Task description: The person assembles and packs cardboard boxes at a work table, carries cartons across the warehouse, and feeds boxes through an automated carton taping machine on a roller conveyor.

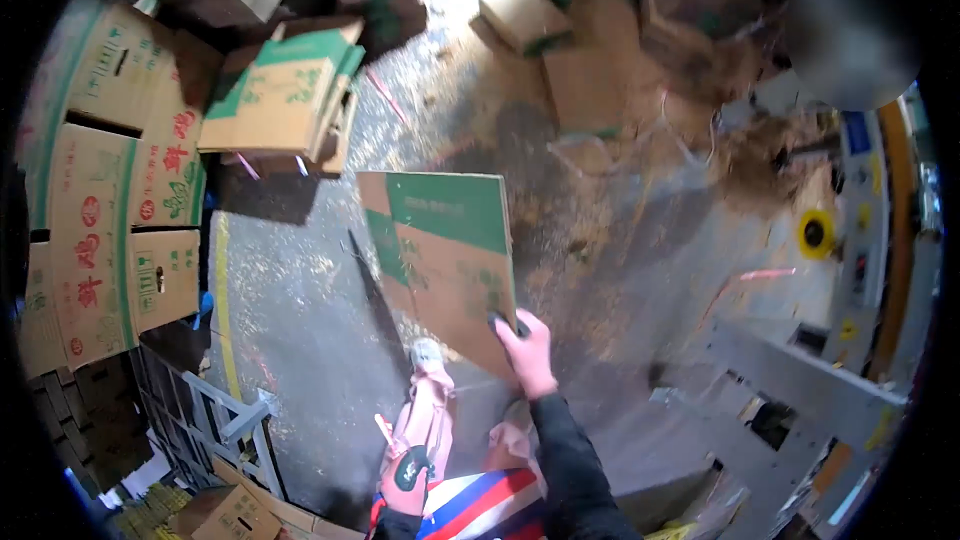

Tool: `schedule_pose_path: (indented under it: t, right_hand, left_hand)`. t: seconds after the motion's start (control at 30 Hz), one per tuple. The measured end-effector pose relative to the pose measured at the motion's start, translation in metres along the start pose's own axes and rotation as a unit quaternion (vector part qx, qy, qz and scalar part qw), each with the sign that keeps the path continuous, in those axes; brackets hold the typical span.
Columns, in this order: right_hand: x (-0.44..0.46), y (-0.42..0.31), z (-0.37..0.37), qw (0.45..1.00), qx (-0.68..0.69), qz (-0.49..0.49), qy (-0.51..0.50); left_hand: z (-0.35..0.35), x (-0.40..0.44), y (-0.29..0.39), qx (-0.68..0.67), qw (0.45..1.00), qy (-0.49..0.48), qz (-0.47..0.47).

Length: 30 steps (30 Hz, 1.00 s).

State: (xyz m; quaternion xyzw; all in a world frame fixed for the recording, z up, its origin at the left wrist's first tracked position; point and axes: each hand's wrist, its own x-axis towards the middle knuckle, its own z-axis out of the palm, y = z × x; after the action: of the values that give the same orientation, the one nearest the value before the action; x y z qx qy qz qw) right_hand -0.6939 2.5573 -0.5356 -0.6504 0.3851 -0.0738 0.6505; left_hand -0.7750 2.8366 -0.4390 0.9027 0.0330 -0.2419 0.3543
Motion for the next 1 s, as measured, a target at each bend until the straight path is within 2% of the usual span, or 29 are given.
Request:
schedule_pose_path:
  t: [0.03, 0.07, 0.1, 0.13, 0.17, 0.2, 0.27, 0.33, 0.37, 0.4, 0.43, 0.47, 0.5, 0.53, 0.6, 0.63, 0.67, 0.7, 0.73, 0.77, 0.8, 0.83, 0.87, 0.9, 0.93, 0.97, 1.0]
  right_hand:
    - [-0.013, -0.068, -0.016, 0.999, -0.003, 0.025, -0.023]
    - [-0.020, -0.105, -0.027, 1.000, 0.014, 0.012, 0.004]
    - [-0.028, -0.138, -0.043, 0.998, 0.014, 0.049, 0.040]
    - [-0.035, -0.179, -0.056, 0.993, 0.015, 0.085, 0.077]
    - [-0.034, -0.219, -0.056, 0.988, 0.086, 0.064, 0.114]
    - [-0.025, -0.259, -0.056, 0.991, 0.118, 0.036, 0.047]
    - [-0.003, -0.294, -0.032, 0.981, 0.179, 0.045, 0.056]
    - [0.035, -0.341, 0.027, 0.985, 0.151, 0.060, 0.054]
    - [0.063, -0.346, 0.058, 0.987, 0.153, 0.038, 0.019]
    - [0.080, -0.373, 0.085, 0.997, 0.078, 0.016, 0.005]
    - [0.107, -0.372, 0.102, 0.994, 0.081, -0.016, -0.076]
    - [0.113, -0.393, 0.103, 0.989, 0.100, -0.025, -0.102]
    - [0.113, -0.395, 0.111, 0.995, 0.055, -0.075, -0.040]
    - [0.115, -0.394, 0.105, 0.993, 0.002, -0.117, 0.021]
    - [0.089, -0.424, 0.045, 0.984, -0.031, -0.136, -0.112]
    - [0.080, -0.421, 0.013, 0.973, 0.027, -0.136, -0.186]
    - [0.071, -0.440, -0.037, 0.964, 0.009, -0.104, -0.246]
    - [0.072, -0.429, -0.074, 0.974, 0.003, -0.079, -0.212]
    - [0.071, -0.418, -0.116, 0.981, -0.003, -0.053, -0.186]
    - [0.071, -0.406, -0.160, 0.986, -0.020, -0.078, -0.149]
    - [0.079, -0.406, -0.204, 0.987, -0.037, -0.104, -0.115]
    - [0.082, -0.416, -0.245, 0.992, 0.018, -0.046, -0.117]
    - [0.084, -0.431, -0.288, 0.991, 0.074, 0.012, -0.109]
    - [0.092, -0.442, -0.328, 0.989, 0.105, -0.005, -0.106]
    - [0.094, -0.462, -0.359, 0.976, 0.194, 0.020, -0.098]
    - [0.096, -0.481, -0.391, 0.954, 0.283, 0.044, -0.086]
    - [0.100, -0.505, -0.415, 0.961, 0.275, 0.014, -0.041]
  left_hand:
    - [-0.001, 0.003, -0.001, -0.044, 0.999, 0.003, -0.025]
    - [-0.001, 0.008, 0.000, -0.089, 0.995, 0.011, -0.053]
    - [0.009, 0.015, -0.013, -0.187, 0.975, 0.033, -0.117]
    - [-0.008, 0.023, 0.012, -0.278, 0.942, 0.053, -0.179]
    - [-0.028, 0.025, 0.036, -0.243, 0.948, 0.062, -0.196]
    - [-0.047, 0.028, 0.053, -0.311, 0.920, 0.042, -0.236]
    - [-0.085, 0.029, 0.076, -0.173, 0.977, 0.052, -0.116]
    - [-0.115, 0.035, 0.096, -0.161, 0.976, 0.050, -0.135]
    - [-0.143, 0.044, 0.141, -0.217, 0.959, 0.055, -0.175]
    - [-0.149, 0.052, 0.150, -0.265, 0.938, 0.077, -0.212]
    - [-0.146, 0.064, 0.143, -0.283, 0.930, 0.112, -0.207]
    - [-0.148, 0.074, 0.138, -0.290, 0.926, 0.136, -0.199]
    - [-0.158, 0.087, 0.174, -0.348, 0.908, 0.142, -0.186]
    - [-0.152, 0.105, 0.168, -0.371, 0.888, 0.154, -0.222]
    - [-0.156, 0.120, 0.278, -0.503, 0.847, 0.045, -0.166]
    - [-0.145, 0.126, 0.332, -0.242, 0.968, 0.048, 0.051]
    - [-0.128, 0.132, 0.382, 0.039, 0.961, 0.050, 0.270]
    - [-0.106, 0.144, 0.431, -0.275, 0.951, -0.056, 0.131]
    - [-0.081, 0.149, 0.472, -0.552, 0.821, -0.143, -0.032]
    - [-0.049, 0.165, 0.474, -0.300, 0.929, -0.149, 0.161]
    - [-0.026, 0.160, 0.551, -0.633, 0.729, -0.257, -0.043]
    - [0.008, 0.180, 0.572, -0.694, 0.606, -0.386, -0.052]
    - [0.034, 0.174, 0.628, -0.696, 0.506, -0.508, -0.044]
    - [0.053, 0.166, 0.665, -0.576, 0.674, -0.460, 0.047]
    - [0.072, 0.157, 0.702, -0.414, 0.810, -0.399, 0.117]
    - [0.092, 0.148, 0.750, -0.338, 0.833, -0.399, 0.179]
    - [0.109, 0.138, 0.788, -0.263, 0.845, -0.396, 0.244]
